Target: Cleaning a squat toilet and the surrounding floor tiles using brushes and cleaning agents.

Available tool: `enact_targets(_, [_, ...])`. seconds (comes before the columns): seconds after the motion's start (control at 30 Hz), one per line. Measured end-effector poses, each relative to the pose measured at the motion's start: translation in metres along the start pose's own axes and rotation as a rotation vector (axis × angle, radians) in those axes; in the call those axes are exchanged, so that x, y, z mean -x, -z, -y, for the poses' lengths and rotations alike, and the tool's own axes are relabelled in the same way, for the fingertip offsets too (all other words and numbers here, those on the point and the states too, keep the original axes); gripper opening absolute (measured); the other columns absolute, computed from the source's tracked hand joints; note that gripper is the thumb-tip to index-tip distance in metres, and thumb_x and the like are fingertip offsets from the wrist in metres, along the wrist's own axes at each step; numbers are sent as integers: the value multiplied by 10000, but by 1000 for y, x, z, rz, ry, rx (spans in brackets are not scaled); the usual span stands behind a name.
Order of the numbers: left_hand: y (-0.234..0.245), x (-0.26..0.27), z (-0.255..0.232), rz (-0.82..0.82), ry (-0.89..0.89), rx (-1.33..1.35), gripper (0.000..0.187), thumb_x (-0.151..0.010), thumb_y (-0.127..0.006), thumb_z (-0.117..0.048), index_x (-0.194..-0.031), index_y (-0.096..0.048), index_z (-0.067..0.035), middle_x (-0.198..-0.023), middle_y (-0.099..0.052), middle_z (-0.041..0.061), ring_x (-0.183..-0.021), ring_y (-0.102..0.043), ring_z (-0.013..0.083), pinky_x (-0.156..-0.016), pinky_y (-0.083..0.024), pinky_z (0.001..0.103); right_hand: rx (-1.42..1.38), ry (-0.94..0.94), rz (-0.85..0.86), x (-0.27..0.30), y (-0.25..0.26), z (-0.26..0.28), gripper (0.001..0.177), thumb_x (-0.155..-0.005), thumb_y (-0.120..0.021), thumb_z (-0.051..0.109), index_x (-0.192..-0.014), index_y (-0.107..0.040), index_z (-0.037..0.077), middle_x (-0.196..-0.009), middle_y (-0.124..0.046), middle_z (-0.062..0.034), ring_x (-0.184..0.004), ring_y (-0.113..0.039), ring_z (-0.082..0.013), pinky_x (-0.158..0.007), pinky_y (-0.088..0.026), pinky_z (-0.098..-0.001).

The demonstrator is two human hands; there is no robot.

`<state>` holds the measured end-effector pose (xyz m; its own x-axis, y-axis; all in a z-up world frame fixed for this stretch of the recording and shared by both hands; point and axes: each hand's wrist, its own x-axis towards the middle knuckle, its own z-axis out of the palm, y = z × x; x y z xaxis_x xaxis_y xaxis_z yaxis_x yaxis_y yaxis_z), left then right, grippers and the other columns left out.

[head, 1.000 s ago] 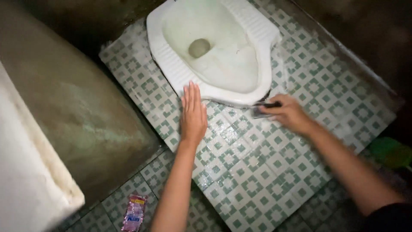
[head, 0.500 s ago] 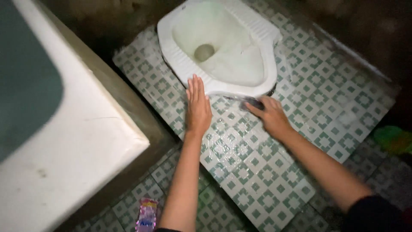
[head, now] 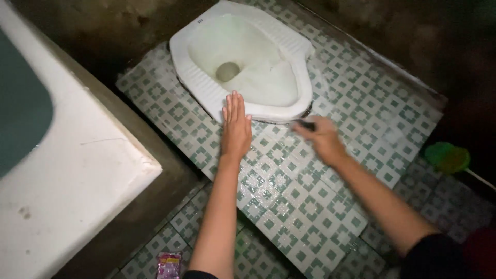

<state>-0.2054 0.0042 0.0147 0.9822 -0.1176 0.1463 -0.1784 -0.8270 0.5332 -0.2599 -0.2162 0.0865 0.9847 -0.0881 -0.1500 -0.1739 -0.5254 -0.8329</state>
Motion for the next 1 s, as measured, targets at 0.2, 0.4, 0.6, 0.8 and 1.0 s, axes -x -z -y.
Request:
enact_targets(0.2, [20,-2,-15,-18,36,44,592,-1106,-350,-227,-1630,-164,-23,-1704,-93,174,-1585,-47,297,-1286,-35,462,-258,-49,-126,1,-30,0,552,-813,-885,357,-1192,-676,14,-948,-661,-177,-792,-688,-238,-588,-561,-334])
enact_targets(0.4, [3,-10,-9,-127,-92,70,599,-1114,-417,-197,-1625,-184,9,-1699,-119,217,-1573,-72,399,-1268,-70,576,-79,68,243,8,-140,-5,435,-826,-704,340,-1090,-682,-5,-1034,-679,-274,-1018,-679,-464,-857,-516,-558])
enact_targets(0.6, [-22,-11,-19,-53,-133,57,589,-1135,-355,-240,-1638,-164,-1,-1710,-83,191,-1581,-47,358,-1275,-39,518,-13,-393,202,50,-16,-2,489,-848,-783,341,-1295,-671,175,-1075,-748,-124,-954,-741,-340,-753,-603,-421])
enact_targets(0.8, [-55,-2,-60,71,-302,-44,617,-1093,-436,-204,-1624,-203,6,-1697,-143,205,-1572,-107,347,-1275,-91,512,740,339,-390,-62,94,-226,397,-966,-613,164,-1357,-595,95,-1089,-675,-188,-1135,-564,-401,-909,-478,-545])
enact_targets(1.0, [-99,-9,-99,207,-402,-23,619,-1095,-355,-295,-1626,-186,-25,-1706,-126,165,-1575,-100,320,-1278,-66,493,694,613,57,87,31,-224,406,-1045,-386,412,-1379,-589,300,-1239,-538,-214,-1102,-573,-419,-856,-493,-477])
